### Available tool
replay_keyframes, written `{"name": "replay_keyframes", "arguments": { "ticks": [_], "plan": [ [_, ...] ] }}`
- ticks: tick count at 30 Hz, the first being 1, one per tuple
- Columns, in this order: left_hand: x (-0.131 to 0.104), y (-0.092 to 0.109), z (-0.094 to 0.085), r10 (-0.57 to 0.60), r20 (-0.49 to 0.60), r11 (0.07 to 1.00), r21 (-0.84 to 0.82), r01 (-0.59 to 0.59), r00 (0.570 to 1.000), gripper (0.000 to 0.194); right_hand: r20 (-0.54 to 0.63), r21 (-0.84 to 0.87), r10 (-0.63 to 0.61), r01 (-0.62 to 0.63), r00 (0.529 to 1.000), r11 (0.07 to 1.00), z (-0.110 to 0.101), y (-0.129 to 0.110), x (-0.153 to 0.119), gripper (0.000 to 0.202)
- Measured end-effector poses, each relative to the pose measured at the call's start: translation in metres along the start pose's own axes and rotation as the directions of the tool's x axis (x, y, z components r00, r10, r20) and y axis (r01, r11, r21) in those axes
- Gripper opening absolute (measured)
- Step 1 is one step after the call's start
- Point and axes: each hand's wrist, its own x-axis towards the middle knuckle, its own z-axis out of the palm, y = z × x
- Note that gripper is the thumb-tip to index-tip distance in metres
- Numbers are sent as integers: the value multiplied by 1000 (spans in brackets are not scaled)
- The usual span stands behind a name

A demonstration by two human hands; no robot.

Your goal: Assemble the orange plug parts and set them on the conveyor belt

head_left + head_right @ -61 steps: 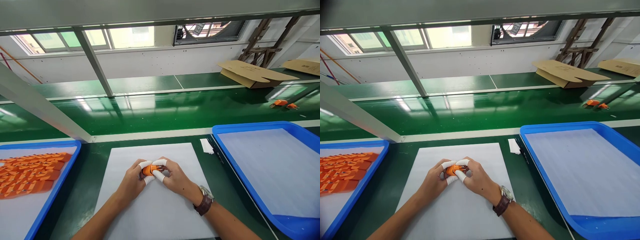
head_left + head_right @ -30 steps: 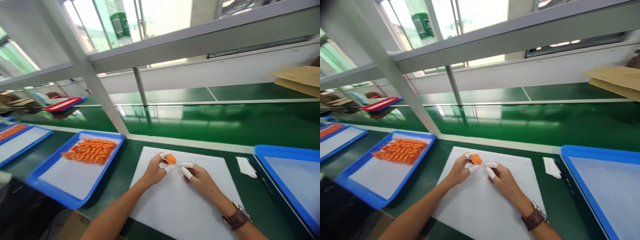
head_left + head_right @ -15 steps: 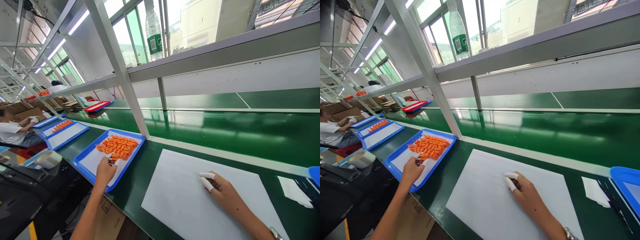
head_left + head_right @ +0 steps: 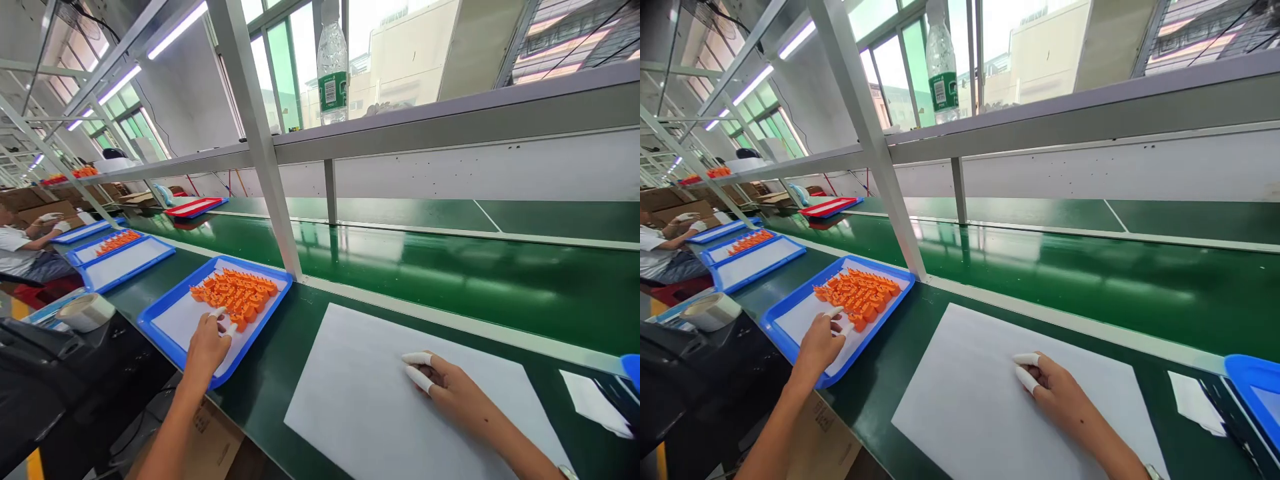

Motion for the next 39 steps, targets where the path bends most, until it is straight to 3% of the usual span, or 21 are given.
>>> {"name": "replay_keyframes", "arguments": {
  "ticks": [3, 6, 8, 10, 12, 14, 16, 20, 23, 27, 29, 33, 36, 39],
  "plan": [
    [-14, 40, -4, 90, -168, 986, -126, -112, 982, 51, 123, 72, 44, -53, 991, 996, -9, -13, 7, 34],
    [-28, 95, 12, 327, -82, 863, -381, -333, 942, 39, 214, 148, 47, -79, 976, 986, -20, -27, 11, 30],
    [-39, 134, 32, 549, 15, 731, -493, -471, 836, 29, 244, 267, 39, -105, 969, 958, -25, -31, 13, 29],
    [-49, 172, 57, 722, 86, 605, -561, -565, 687, 22, 218, 370, 21, -103, 976, 923, -28, -30, 14, 32],
    [-59, 207, 82, 827, 138, 505, -611, -610, 546, 20, 151, 415, 21, -82, 988, 906, -30, -26, 15, 36],
    [-65, 238, 106, 867, 191, 462, -655, -598, 461, 18, 92, 448, 15, -55, 996, 892, -31, -22, 15, 39],
    [-68, 265, 129, 851, 256, 489, -705, -513, 459, 14, 70, 475, 6, -39, 998, 879, -31, -18, 15, 40],
    [-68, 304, 168, 746, 350, 560, -790, -250, 567, 18, 70, 515, -8, -29, 998, 857, -31, -13, 17, 43],
    [-72, 314, 189, 695, 393, 585, -797, -154, 602, 21, 72, 558, -27, -18, 997, 829, -33, -9, 18, 44],
    [-77, 307, 198, 730, 433, 592, -787, -172, 529, 15, 81, 608, -36, -21, 996, 794, -36, -7, 19, 44],
    [-76, 299, 199, 783, 360, 538, -801, -263, 507, 12, 76, 621, -54, -5, 996, 784, -38, -7, 20, 42],
    [-70, 280, 207, 848, 108, 417, -741, -526, 519, 23, 59, 646, -84, 26, 995, 763, -41, -9, 25, 40],
    [-67, 273, 212, 889, -6, 326, -692, -644, 457, 35, 48, 680, -95, 37, 994, 732, -42, -10, 29, 43],
    [-68, 275, 208, 924, -45, 247, -690, -681, 381, 29, 35, 687, -96, 46, 995, 725, -42, -11, 29, 48]
  ]
}}
